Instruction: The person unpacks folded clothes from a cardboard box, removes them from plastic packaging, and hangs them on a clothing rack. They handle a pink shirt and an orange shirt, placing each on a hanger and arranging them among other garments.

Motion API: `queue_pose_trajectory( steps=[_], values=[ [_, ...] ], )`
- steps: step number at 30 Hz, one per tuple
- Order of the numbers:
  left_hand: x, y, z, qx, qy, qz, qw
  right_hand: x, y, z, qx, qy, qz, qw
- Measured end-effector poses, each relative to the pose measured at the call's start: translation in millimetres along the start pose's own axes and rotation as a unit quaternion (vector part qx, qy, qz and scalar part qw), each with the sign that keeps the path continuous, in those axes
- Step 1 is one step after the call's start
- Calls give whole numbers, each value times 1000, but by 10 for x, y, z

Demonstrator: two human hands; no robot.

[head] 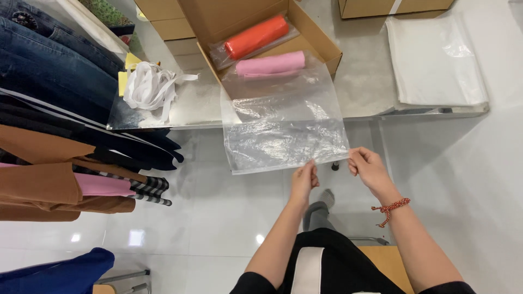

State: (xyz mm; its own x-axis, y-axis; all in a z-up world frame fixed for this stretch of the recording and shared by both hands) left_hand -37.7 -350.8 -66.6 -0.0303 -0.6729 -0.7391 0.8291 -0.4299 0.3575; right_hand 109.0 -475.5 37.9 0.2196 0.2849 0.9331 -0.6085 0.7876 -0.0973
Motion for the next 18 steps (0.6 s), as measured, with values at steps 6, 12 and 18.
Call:
queue_pose_trajectory(
  steps=[6,12,18],
  values=[
    [-274,-1335,-135,-100,30,-15,994,-163,-207,-159,-3,20,-97,995],
    [-758,-2351,107,-144,73,-42,986,-204,-252,-269,24,30,-150,988],
    [-1261,-2385,344,-162,78,-227,957,180,-147,-134,7,-5,-69,998]
  ],
)
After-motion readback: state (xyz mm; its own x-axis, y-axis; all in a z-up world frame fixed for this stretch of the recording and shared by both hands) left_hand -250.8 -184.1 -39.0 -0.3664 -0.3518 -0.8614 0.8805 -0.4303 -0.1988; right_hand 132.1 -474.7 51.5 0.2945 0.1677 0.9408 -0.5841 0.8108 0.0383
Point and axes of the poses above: each hand's wrist, its own z-axis away from the middle knuckle, its own y-axis out of the palm, x = y × z, the point moved 8 cm from there along -z, towards the middle knuckle, and after that the axes turned 2 degrees about -x, right-handed, at the moved point
